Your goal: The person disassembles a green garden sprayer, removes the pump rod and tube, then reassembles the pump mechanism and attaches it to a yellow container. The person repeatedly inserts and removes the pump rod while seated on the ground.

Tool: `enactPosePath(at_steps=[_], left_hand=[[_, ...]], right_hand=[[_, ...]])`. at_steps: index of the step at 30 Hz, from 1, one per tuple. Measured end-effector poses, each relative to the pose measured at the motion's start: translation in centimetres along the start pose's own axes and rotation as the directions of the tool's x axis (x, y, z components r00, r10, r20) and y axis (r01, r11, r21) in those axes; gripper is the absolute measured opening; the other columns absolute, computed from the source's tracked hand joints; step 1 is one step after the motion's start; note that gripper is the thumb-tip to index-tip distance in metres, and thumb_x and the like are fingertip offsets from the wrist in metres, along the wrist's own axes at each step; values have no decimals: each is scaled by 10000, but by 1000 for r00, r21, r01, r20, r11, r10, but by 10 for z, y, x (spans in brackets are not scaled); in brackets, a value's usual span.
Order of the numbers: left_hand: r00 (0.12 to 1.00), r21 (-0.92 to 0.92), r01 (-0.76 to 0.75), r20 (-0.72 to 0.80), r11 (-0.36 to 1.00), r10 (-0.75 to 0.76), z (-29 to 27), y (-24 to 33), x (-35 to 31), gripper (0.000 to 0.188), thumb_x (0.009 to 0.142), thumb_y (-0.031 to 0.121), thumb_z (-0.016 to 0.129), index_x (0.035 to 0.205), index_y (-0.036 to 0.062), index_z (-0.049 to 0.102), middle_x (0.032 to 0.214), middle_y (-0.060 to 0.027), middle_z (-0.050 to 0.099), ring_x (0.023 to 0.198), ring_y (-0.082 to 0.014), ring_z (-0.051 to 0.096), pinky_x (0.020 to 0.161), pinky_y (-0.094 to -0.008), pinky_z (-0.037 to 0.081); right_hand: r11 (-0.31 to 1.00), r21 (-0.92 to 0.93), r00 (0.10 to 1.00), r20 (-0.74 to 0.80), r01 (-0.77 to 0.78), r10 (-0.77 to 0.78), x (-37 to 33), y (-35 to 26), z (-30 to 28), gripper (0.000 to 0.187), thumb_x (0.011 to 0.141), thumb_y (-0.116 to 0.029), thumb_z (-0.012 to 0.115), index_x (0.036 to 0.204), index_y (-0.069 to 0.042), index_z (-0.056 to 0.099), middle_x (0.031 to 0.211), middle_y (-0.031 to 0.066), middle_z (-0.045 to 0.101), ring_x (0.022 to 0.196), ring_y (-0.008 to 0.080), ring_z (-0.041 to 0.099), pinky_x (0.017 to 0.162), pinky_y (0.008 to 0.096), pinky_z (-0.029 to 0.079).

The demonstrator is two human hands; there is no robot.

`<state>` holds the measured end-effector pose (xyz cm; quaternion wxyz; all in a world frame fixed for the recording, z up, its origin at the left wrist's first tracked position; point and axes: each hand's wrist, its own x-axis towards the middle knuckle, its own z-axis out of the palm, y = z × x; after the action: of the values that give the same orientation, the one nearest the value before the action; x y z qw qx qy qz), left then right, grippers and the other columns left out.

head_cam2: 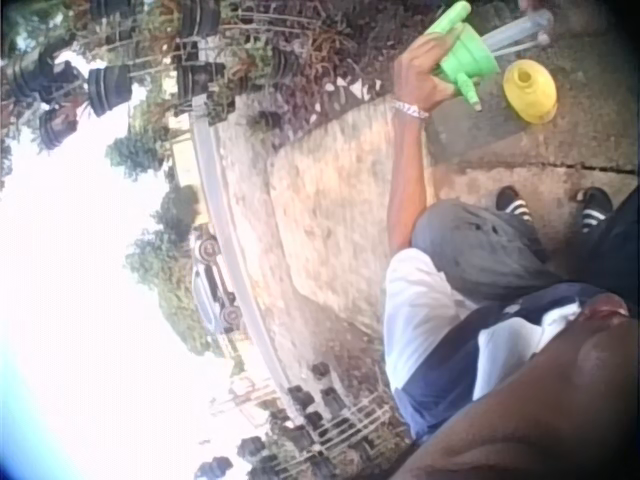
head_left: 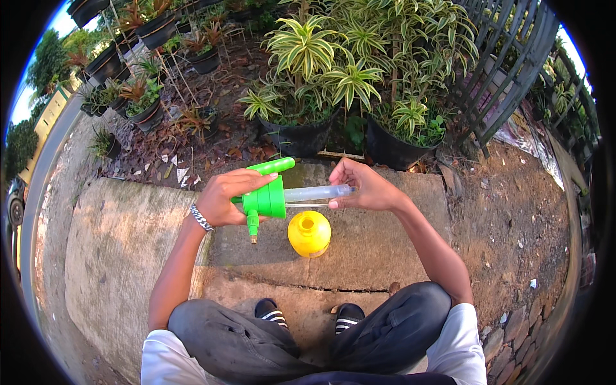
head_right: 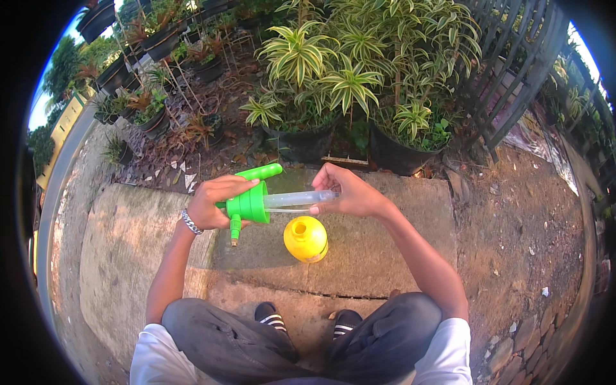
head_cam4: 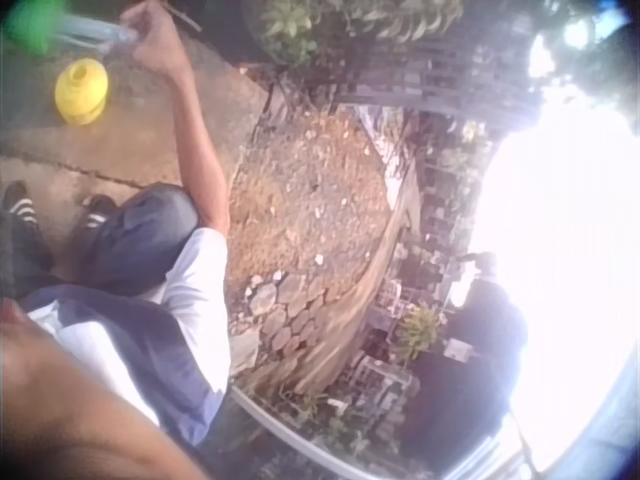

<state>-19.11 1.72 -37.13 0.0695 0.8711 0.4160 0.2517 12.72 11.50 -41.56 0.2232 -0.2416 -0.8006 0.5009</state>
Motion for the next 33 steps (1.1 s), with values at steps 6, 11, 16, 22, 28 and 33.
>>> enactPosePath(at_steps=[6, 11, 16, 22, 28, 33], left_hand=[[999, -50, 42, 13, 998, -41, 11, -3, 1, 771, 599, 347, 878, 1305, 177, 616, 1123, -103, 695, 1059, -292, 658, 934, -403, 533], [996, -60, 87, -32, 994, -89, 18, -9, -3, 751, 569, 333, 890, 1253, 154, 639, 1154, -120, 681, 1071, -315, 653, 912, -415, 544], [997, -39, 58, -52, 998, -60, 15, -9, -5, 730, 569, 317, 891, 1235, 145, 645, 1161, -127, 675, 1070, -320, 653, 905, -417, 549], [998, -27, 31, -55, 999, -32, 12, -4, -1, 699, 585, 291, 886, 1221, 129, 649, 1149, -127, 677, 1066, -315, 655, 902, -412, 549], [996, -32, 26, -89, 999, -29, 6, -4, -6, 707, 580, 264, 887, 1223, 99, 644, 1127, -131, 683, 1051, -319, 658, 898, -413, 545], [995, -42, 65, -69, 997, -68, 6, -4, -7, 717, 568, 263, 887, 1220, 92, 644, 1116, -140, 684, 1040, -322, 662, 889, -413, 547]], right_hand=[[966, 65, 960, 152, -249, 237, 1, 8, -6, 412, 858, -269, 750, 1136, -12, 587, 1006, 90, 658, 970, 156, 623, 868, 338, 500], [987, -148, 996, -58, 56, -65, -1, 13, 2, 431, 950, -359, 633, 1165, 13, 595, 1001, 107, 674, 919, 151, 627, 843, 356, 509], [967, -130, 967, 108, -218, 233, 0, -1, -6, 328, 825, -200, 790, 1036, -32, 603, 935, 80, 650, 883, 149, 607, 820, 340, 497], [993, -112, 998, -43, 46, -51, -3, 13, -3, 422, 950, -378, 629, 1175, -21, 608, 995, 73, 679, 881, 143, 610, 797, 335, 492], [964, -13, 959, 105, -265, 264, 4, -6, -6, 281, 839, -155, 770, 1031, -28, 609, 938, 38, 640, 894, 120, 600, 822, 303, 483], [991, -101, 996, -21, 84, -87, 3, 7, -6, 330, 907, -230, 706, 1140, -17, 608, 948, 40, 637, 907, 124, 596, 832, 309, 491]])
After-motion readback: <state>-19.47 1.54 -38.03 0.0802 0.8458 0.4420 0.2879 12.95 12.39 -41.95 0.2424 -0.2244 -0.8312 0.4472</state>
